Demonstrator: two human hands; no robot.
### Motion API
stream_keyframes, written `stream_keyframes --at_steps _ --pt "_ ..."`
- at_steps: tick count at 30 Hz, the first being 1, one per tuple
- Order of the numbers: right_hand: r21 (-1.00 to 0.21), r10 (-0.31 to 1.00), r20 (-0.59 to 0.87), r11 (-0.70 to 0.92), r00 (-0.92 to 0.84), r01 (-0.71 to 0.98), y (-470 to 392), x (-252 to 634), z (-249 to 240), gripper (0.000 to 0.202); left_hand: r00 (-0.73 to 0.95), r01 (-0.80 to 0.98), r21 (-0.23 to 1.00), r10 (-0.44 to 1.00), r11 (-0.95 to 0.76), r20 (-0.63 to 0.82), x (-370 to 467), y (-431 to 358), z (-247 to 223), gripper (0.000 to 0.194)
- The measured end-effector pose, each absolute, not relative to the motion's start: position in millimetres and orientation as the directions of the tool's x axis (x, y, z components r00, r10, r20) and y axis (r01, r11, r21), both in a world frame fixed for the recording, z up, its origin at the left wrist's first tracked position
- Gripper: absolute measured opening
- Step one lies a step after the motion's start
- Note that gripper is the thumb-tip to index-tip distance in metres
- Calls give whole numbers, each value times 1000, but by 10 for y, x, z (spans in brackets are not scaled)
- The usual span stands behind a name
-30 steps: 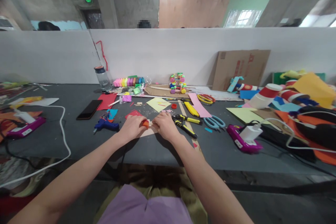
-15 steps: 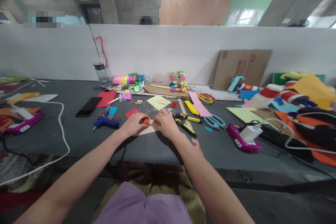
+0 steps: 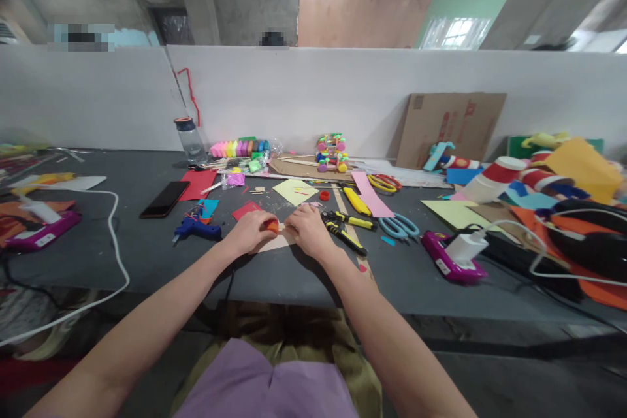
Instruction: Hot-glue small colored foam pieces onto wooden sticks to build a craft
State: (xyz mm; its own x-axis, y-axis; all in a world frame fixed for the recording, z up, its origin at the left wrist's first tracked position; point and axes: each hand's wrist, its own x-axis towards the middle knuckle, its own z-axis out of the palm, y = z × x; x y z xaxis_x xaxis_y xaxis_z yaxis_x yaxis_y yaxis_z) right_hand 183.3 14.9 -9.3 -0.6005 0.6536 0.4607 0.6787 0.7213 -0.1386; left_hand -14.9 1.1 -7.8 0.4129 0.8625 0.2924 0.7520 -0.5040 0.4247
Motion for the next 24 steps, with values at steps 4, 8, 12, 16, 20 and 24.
stream_keyframes --at_steps 4,8,12,16,20,24 --pt "-134 655 459 719 -600 682 149 1828 -91 11 412 753 423 863 -503 293 -150 16 -86 24" --pt "-135 658 456 716 -599 685 146 1822 -83 10 409 754 425 864 -501 293 -147 20 -93 25" --pt "-129 658 457 715 -599 687 140 1824 -77 10 405 752 431 865 -499 295 -144 23 -97 25" --pt "-128 655 460 717 -599 685 145 1830 -87 10 399 755 434 869 -492 291 -142 23 -98 25" --pt "-130 656 463 716 -597 686 151 1830 -97 10 399 752 435 868 -495 297 -140 22 -99 26" --pt "-125 655 463 715 -598 687 147 1828 -94 9 401 748 435 864 -500 303 -137 21 -97 26"
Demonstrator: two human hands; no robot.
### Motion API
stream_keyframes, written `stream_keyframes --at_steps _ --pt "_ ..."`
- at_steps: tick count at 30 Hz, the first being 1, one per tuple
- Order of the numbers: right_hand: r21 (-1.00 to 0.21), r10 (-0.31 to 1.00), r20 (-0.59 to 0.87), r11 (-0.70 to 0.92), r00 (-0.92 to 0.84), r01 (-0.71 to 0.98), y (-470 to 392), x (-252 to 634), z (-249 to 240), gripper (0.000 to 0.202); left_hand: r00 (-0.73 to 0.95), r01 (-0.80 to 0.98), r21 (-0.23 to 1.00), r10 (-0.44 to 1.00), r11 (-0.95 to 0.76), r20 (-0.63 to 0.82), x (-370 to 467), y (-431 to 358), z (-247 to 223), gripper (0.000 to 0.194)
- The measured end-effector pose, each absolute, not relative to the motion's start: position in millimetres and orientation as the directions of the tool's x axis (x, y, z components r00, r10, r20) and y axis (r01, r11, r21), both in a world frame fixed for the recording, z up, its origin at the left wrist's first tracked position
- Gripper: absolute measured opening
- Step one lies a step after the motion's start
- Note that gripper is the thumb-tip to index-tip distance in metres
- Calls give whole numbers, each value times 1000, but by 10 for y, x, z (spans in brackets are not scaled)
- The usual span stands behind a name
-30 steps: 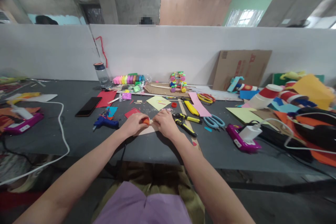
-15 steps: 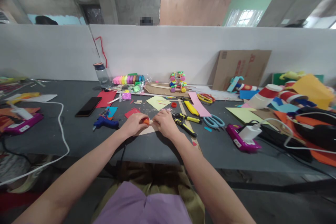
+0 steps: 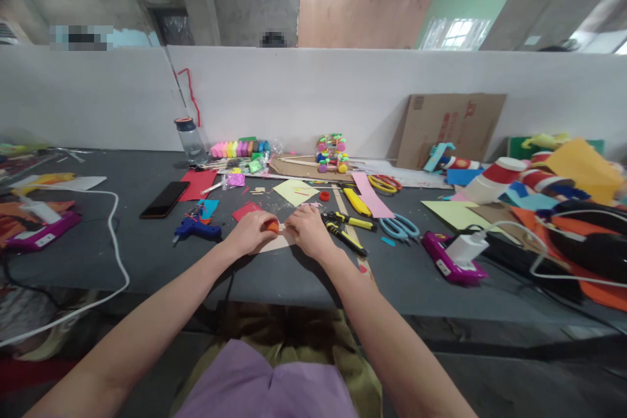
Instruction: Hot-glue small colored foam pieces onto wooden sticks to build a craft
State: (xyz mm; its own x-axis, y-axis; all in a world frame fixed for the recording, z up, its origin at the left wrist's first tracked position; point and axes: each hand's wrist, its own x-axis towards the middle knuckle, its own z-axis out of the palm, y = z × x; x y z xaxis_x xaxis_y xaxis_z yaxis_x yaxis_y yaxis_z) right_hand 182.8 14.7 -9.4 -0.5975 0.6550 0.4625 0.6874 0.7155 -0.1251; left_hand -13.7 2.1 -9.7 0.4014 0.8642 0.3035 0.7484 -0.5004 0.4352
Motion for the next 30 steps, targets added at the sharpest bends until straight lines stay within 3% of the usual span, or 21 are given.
stream_keyframes --at_steps 30 --pt "-151 655 470 721 -592 676 151 1829 -106 8 405 749 426 860 -507 310 -144 34 -128 26"
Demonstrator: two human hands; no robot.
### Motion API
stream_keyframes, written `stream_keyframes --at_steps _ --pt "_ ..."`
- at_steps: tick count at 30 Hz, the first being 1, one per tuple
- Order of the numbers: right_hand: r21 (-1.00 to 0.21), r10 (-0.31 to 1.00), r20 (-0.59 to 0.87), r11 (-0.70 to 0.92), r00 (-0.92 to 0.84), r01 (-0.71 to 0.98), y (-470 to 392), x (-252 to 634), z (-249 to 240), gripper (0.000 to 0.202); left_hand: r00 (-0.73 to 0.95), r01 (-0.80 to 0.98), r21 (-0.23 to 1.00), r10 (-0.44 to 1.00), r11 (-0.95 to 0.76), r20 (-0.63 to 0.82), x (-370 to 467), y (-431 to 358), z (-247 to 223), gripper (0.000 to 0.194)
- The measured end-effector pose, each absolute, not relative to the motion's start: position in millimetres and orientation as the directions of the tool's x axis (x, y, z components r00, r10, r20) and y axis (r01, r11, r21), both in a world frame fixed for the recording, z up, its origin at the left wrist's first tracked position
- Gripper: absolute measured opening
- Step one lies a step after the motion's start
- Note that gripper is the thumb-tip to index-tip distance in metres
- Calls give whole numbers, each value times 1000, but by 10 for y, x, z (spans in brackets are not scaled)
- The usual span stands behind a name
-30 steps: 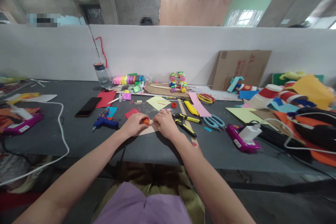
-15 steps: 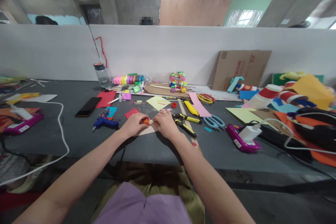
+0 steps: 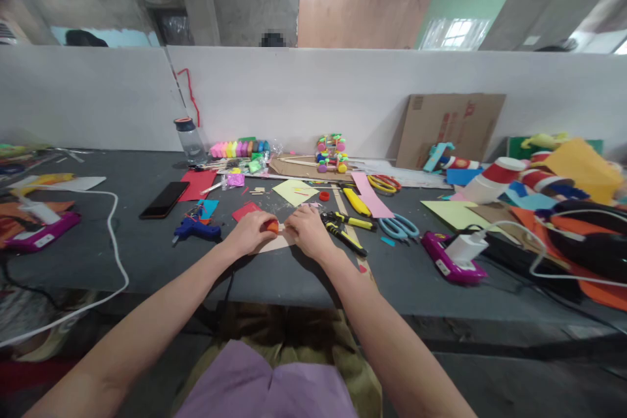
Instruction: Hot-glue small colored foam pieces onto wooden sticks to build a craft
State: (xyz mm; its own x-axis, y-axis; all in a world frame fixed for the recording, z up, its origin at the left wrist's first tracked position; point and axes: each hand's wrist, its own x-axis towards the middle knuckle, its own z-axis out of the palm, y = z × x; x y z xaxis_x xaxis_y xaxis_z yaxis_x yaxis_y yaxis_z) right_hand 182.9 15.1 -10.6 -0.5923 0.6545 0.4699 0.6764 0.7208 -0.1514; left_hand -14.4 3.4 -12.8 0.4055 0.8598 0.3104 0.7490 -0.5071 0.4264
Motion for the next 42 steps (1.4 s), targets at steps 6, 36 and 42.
stream_keyframes --at_steps 6,36,42 --pt "-150 649 481 724 -590 674 158 1831 -117 7 405 747 425 857 -512 320 -142 25 -121 26" --pt "-140 660 471 711 -586 689 152 1830 -113 8 392 745 441 863 -501 319 -154 28 -146 30" --pt "-133 670 464 700 -580 702 155 1844 -111 9 387 756 426 865 -496 321 -152 32 -156 30"
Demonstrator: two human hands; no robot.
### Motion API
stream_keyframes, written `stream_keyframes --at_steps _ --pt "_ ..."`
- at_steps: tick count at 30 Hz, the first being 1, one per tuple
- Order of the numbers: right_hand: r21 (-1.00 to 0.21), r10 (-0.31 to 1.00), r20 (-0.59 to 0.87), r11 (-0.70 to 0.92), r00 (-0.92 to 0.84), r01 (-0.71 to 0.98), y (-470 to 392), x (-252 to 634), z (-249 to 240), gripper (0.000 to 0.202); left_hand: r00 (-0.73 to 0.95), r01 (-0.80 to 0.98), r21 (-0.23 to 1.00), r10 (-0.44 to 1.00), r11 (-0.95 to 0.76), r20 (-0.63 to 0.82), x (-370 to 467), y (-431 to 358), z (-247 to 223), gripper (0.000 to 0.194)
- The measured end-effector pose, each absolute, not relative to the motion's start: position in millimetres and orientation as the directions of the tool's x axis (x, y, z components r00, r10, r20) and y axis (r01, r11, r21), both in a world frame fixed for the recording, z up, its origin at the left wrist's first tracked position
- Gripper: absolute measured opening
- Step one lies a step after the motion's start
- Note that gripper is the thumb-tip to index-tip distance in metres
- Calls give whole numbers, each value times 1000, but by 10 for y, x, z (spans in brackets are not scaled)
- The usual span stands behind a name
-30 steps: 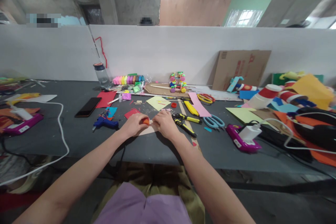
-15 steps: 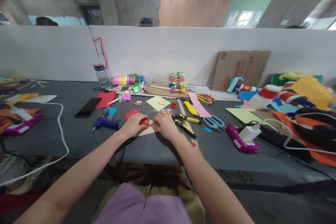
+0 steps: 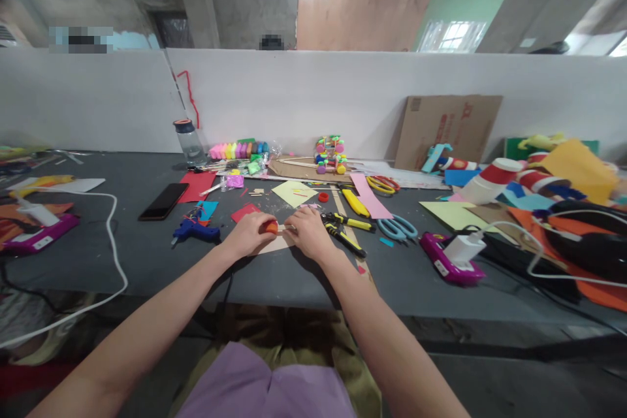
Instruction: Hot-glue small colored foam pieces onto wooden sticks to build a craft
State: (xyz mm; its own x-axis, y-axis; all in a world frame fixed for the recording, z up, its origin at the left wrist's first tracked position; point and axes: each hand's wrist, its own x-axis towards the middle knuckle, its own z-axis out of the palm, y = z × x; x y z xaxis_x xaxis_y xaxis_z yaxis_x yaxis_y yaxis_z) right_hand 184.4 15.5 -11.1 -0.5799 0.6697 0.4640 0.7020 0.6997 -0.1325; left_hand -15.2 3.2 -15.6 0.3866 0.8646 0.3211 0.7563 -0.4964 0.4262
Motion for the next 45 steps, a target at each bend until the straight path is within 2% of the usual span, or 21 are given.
stream_keyframes --at_steps 11,20,36,45 --pt "-107 682 413 695 -604 711 135 1833 -76 4 391 746 431 858 -507 333 -147 27 -151 29" --pt "-84 667 425 703 -612 707 130 1835 -84 6 387 754 412 852 -512 352 -148 32 -164 32" --pt "-17 636 440 712 -634 702 91 1796 -10 8 476 718 374 806 -587 352 -163 -5 -111 38" --pt "-50 622 472 726 -625 685 73 1800 -17 9 476 655 435 784 -618 398 -195 10 -138 38"
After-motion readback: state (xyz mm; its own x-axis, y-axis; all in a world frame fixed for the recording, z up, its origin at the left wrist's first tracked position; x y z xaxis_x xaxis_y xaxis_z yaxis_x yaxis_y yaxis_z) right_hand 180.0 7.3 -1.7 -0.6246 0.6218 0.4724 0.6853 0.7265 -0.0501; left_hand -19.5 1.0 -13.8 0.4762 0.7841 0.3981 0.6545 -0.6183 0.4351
